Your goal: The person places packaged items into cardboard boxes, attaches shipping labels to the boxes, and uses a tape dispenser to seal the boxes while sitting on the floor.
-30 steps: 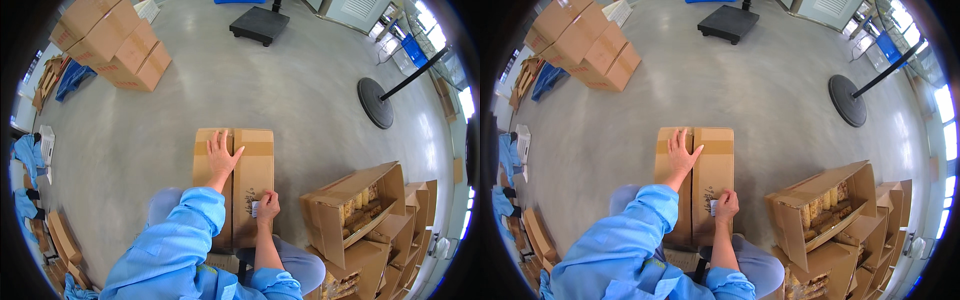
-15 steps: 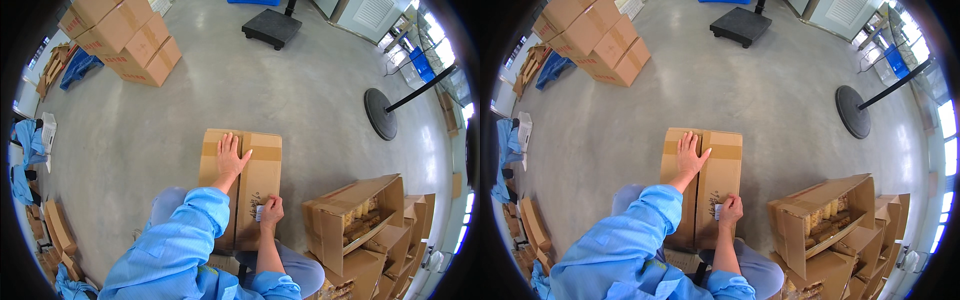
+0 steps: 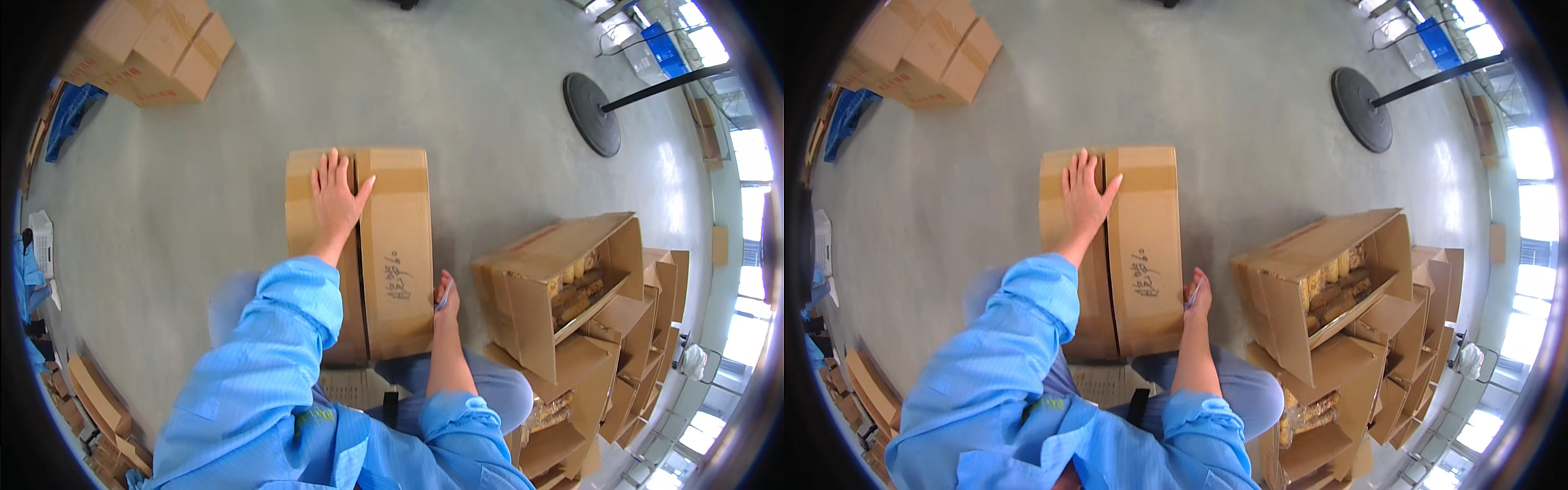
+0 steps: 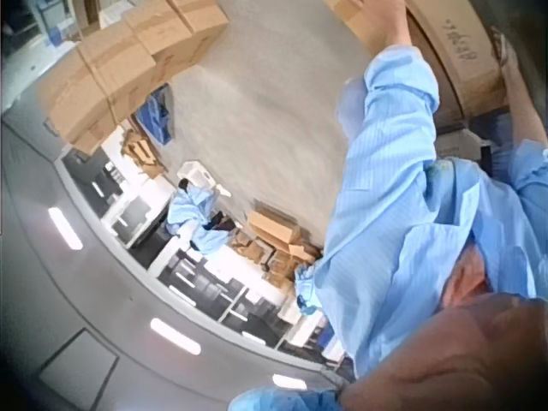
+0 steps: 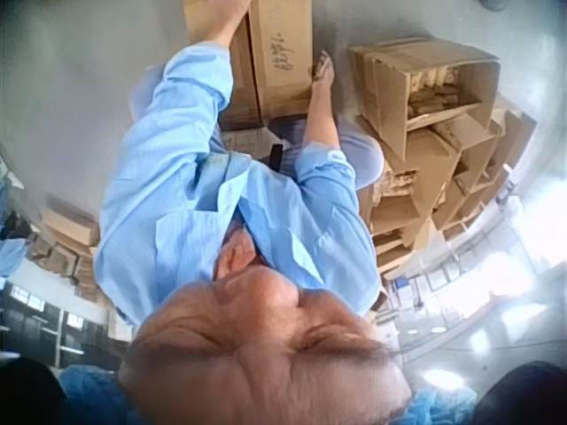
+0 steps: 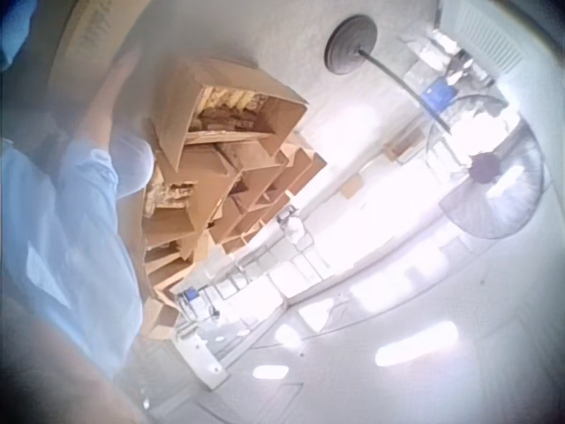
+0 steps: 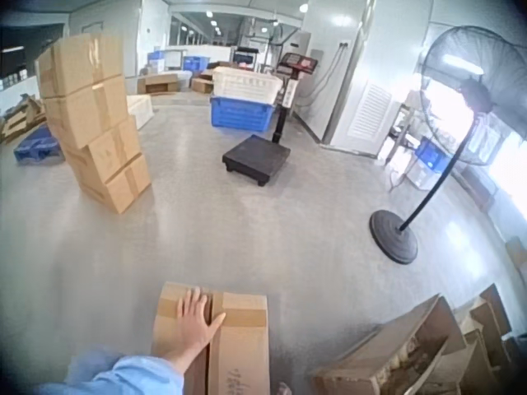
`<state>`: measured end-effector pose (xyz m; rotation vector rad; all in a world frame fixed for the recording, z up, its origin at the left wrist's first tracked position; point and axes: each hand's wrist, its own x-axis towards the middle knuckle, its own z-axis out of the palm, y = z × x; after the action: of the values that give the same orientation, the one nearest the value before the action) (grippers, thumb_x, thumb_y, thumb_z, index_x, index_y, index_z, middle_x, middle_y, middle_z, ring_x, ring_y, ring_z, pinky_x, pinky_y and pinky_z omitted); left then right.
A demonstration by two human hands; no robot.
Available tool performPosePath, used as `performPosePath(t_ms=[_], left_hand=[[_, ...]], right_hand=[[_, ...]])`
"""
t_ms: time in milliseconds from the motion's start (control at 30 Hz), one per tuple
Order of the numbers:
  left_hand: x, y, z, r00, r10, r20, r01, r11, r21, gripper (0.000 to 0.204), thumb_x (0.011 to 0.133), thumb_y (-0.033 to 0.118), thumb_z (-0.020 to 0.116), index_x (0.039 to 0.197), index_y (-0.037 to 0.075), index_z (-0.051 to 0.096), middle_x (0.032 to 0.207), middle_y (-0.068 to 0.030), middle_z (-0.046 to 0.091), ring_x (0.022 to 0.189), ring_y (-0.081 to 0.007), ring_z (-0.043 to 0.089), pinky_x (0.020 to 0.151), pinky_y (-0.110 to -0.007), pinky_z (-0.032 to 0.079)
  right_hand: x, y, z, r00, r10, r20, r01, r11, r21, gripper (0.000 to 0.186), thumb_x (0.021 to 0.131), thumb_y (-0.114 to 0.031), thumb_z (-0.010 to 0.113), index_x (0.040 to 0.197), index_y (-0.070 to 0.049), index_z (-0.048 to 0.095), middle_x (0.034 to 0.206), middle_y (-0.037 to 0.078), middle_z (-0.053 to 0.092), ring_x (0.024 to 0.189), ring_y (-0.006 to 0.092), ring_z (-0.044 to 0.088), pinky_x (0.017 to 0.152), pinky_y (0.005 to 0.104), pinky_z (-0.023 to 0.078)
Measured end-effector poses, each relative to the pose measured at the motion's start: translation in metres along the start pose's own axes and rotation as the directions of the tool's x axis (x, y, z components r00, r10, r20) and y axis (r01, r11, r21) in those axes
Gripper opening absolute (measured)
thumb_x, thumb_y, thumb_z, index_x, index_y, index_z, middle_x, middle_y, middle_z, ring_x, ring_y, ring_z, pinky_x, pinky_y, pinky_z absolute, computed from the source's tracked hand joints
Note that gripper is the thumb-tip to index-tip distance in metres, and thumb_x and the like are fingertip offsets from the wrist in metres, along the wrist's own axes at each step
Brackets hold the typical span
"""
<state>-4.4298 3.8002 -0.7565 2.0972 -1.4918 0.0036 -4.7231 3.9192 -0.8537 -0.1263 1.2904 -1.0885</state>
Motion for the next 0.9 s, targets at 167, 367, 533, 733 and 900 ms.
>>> performPosePath(t_ms=[167, 367, 533, 733, 900], left_hand=[[-0.001, -0.006, 0.001, 0.999, -0.019, 0.042, 0.02, 1.0, -0.021, 0.057, 0.082, 0.047, 0.058, 0.118, 0.004, 0.05, 0.14, -0.0122, 0.035, 0.132, -0.026, 0.028, 0.11, -0.043, 0.017], [0.002, -0.023, 0.006, 0.995, 0.089, -0.054, -0.096, 0.986, -0.14, 0.048, 0.079, 0.041, 0.063, 0.108, 0.004, 0.054, 0.135, -0.012, 0.043, 0.128, -0.0273, 0.035, 0.108, -0.043, 0.022], [0.013, -0.022, -0.004, 0.979, 0.201, 0.03, -0.193, 0.967, -0.167, 0.05, 0.078, 0.041, 0.063, 0.113, 0.007, 0.052, 0.131, -0.0106, 0.047, 0.127, -0.0295, 0.036, 0.107, -0.043, 0.025], [0.018, -0.019, -0.004, 0.978, 0.172, 0.116, -0.159, 0.981, -0.114, 0.07, 0.077, 0.046, 0.062, 0.131, 0.008, 0.039, 0.13, -0.013, 0.045, 0.126, -0.0279, 0.036, 0.107, -0.042, 0.024], [0.051, -0.04, -0.003, 0.939, 0.332, 0.087, -0.338, 0.939, 0.069, 0.068, 0.074, 0.057, 0.059, 0.118, 0.006, 0.053, 0.116, -0.0118, 0.052, 0.113, -0.0273, 0.044, 0.103, -0.041, 0.026]], right_hand=[[-0.011, 0.0, 0.02, 0.992, -0.06, -0.11, 0.046, 0.991, -0.126, 0.02, 0.09, -0.017, 0.048, 0.103, -0.007, 0.059, 0.06, -0.007, 0.045, 0.045, 0.0049, 0.041, 0.044, 0.0218, 0.039], [-0.036, 0.017, 0.04, 0.967, -0.161, -0.199, 0.117, 0.969, -0.216, 0.019, 0.091, -0.014, 0.045, 0.101, -0.008, 0.06, 0.07, -0.006, 0.052, 0.053, 0.0042, 0.046, 0.045, 0.0192, 0.038], [-0.058, 0.052, 0.041, 0.946, -0.136, -0.295, 0.102, 0.987, -0.126, 0.018, 0.088, -0.013, 0.047, 0.098, -0.007, 0.061, 0.086, 0.0, 0.057, 0.07, 0.0105, 0.054, 0.059, 0.025, 0.046], [-0.026, 0.007, 0.103, 0.85, -0.482, -0.214, 0.42, 0.864, -0.279, 0.016, 0.089, -0.01, 0.048, 0.098, -0.004, 0.06, 0.093, 0.002, 0.058, 0.083, 0.0119, 0.053, 0.076, 0.0254, 0.043], [0.0, -0.047, 0.209, 0.789, -0.614, -0.035, 0.555, 0.736, -0.388, 0.016, 0.087, -0.007, 0.045, 0.093, -0.003, 0.06, 0.077, -0.002, 0.055, 0.066, 0.0076, 0.044, 0.061, 0.022, 0.038]])
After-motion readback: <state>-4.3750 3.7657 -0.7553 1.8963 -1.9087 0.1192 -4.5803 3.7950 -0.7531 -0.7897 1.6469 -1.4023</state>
